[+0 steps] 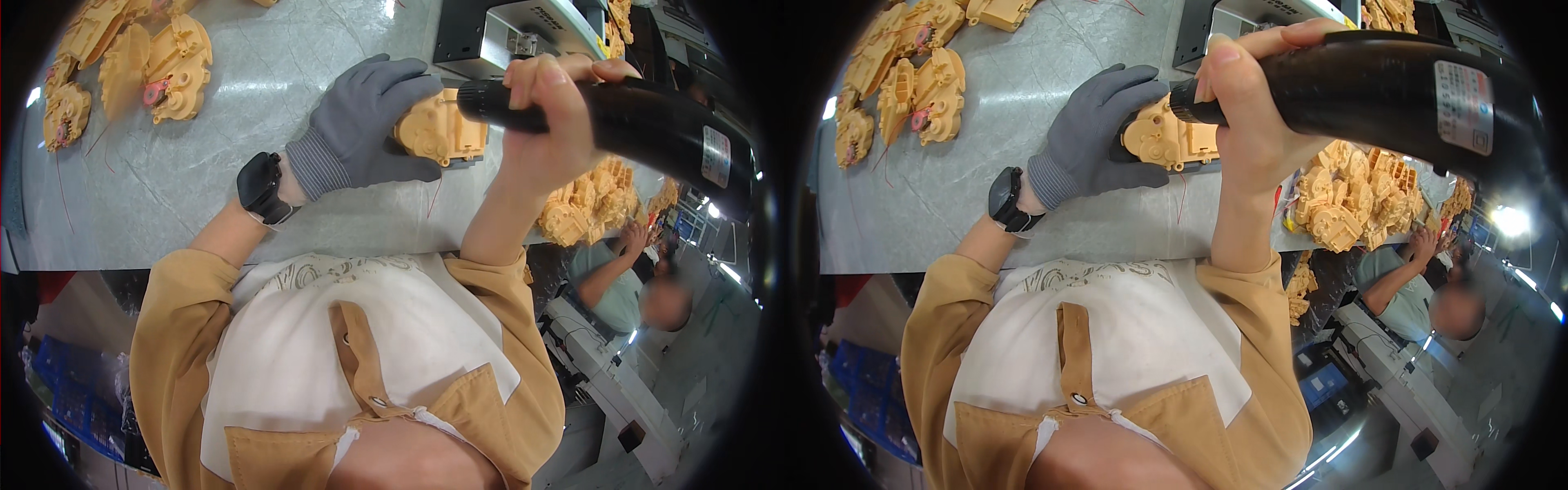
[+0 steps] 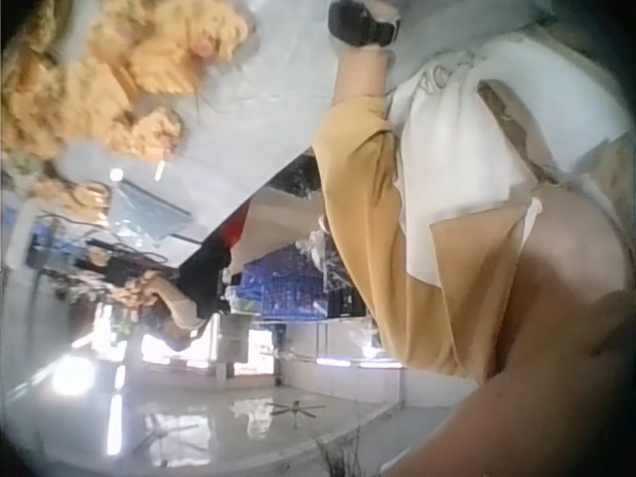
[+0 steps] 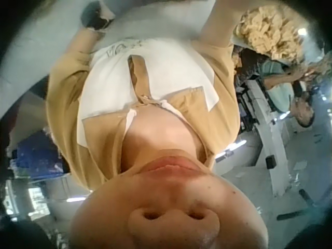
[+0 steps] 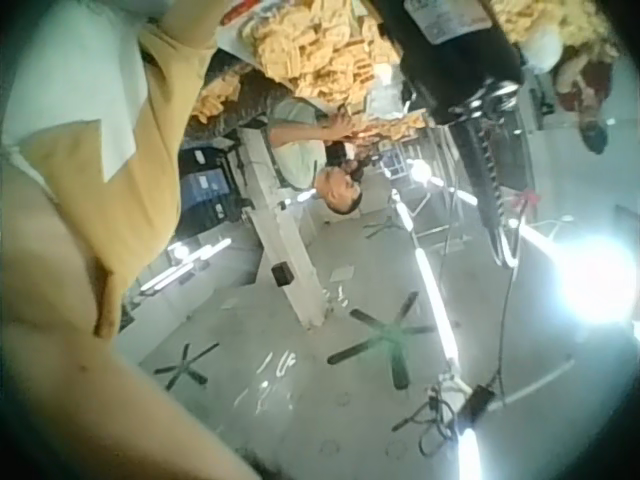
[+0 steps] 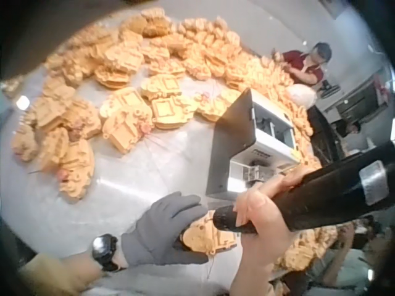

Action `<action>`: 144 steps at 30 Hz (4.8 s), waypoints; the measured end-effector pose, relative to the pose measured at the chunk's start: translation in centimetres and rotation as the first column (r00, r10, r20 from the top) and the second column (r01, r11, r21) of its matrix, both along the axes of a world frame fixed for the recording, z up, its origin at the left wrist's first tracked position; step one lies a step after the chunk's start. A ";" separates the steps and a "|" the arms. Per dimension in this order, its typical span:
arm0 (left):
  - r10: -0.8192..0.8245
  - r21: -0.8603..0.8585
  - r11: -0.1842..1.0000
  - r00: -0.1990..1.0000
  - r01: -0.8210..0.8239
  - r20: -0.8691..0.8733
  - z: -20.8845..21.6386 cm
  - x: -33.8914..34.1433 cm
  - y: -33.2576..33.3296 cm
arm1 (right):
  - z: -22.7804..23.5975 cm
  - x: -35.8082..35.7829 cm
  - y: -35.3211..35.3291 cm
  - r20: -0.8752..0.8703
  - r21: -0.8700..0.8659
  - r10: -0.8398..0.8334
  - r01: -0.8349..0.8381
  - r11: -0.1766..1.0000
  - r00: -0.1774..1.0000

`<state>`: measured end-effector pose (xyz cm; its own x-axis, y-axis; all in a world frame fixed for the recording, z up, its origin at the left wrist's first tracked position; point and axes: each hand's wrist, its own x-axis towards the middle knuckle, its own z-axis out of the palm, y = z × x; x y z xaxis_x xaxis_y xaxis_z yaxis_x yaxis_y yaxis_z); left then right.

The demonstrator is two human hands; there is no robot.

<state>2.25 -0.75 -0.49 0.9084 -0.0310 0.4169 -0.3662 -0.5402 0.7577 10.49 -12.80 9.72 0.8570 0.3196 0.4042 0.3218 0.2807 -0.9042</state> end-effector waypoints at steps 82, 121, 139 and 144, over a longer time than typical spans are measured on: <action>-0.506 -0.937 0.033 0.803 -0.347 -0.315 6.1 -4.3 -0.1 | -1.1 -7.0 -13.2 -0.287 0.363 -0.365 0.453 0.814 0.886; -0.184 0.452 0.872 0.982 0.187 -0.052 3.7 2.2 -4.8 | -0.6 -6.7 -13.2 -0.177 0.349 -0.364 0.404 0.845 0.915; -0.066 0.100 0.993 0.998 0.065 0.002 0.5 0.5 -2.0 | 2.6 5.7 -3.9 0.286 0.294 -0.380 0.297 0.908 0.880; -0.054 0.042 0.998 0.998 0.054 0.008 0.0 0.6 -1.9 | 1.0 6.4 -2.8 0.295 0.137 -0.439 0.417 0.899 0.849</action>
<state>2.85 -2.65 -0.52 0.9012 -0.0975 0.4223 -0.4023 -0.5504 0.7316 16.85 -15.60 10.69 0.7296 -0.0860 0.6785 0.6838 0.1050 -0.7220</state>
